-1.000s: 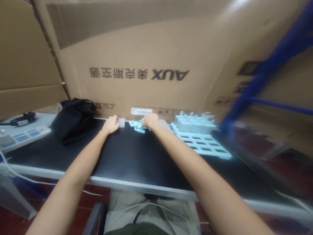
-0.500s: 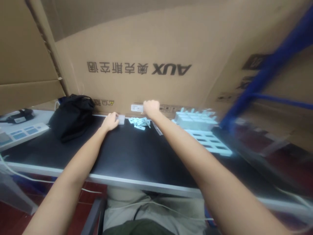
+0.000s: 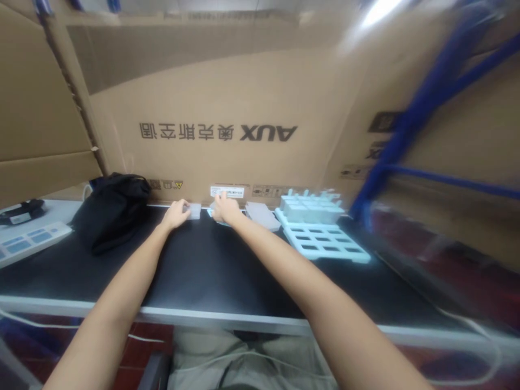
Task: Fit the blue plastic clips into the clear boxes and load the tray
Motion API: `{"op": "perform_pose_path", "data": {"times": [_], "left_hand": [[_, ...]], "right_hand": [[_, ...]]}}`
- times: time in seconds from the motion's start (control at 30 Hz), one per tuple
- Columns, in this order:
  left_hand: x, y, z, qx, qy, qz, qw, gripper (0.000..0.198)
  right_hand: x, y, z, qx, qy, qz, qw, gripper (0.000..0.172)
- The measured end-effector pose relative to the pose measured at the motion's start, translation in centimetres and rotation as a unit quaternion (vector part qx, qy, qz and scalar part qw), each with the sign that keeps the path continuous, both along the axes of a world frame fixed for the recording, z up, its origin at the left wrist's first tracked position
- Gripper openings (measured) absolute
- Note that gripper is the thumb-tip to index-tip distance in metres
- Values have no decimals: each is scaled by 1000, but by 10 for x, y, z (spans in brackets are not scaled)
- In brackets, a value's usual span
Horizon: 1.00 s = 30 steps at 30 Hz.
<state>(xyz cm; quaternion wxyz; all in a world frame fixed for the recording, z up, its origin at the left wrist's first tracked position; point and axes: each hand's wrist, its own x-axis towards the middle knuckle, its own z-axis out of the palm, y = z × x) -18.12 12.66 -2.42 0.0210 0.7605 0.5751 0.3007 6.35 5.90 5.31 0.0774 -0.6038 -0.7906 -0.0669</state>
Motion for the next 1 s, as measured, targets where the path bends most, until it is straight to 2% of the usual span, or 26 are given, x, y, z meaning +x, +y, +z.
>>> {"op": "perform_pose_path", "data": {"times": [0.17, 0.27, 0.37, 0.5, 0.6, 0.67, 0.73, 0.8, 0.83, 0.93, 1.0], "left_hand": [[-7, 10, -2, -4, -61, -25, 998, 26], [-10, 14, -5, -7, -100, -38, 994, 26], [-11, 16, -7, -6, -138, -47, 989, 29], [-14, 15, -7, -15, -178, -63, 982, 32], [-17, 16, -6, -15, -197, -75, 978, 32], [-18, 18, -7, -12, -204, -79, 976, 33], [-18, 21, -9, -14, -208, -80, 975, 35], [-18, 23, -11, -17, -210, -79, 974, 37], [-18, 24, -12, -17, -211, -79, 974, 37], [-17, 23, -14, -11, -220, -80, 972, 36], [-16, 21, -15, -6, -229, -79, 970, 36]], "right_hand": [[-27, -14, -13, -43, 1, 175, 984, 64], [-34, -13, -23, -51, 0, 260, 964, 55], [-40, -10, -35, -6, 13, 274, 962, 44], [-50, -8, -48, 41, 37, 260, 964, 41], [-51, -10, -48, 46, 48, 254, 965, 48], [-41, -13, -39, 59, 60, 253, 964, 56], [-16, -18, -25, 100, 78, 253, 959, 55], [27, -24, -7, 175, 98, 237, 951, 44], [55, -27, 1, 212, 107, 207, 949, 41], [156, -35, 14, 320, 141, 54, 935, 36], [226, -38, 11, 368, 170, -90, 910, 36]]}}
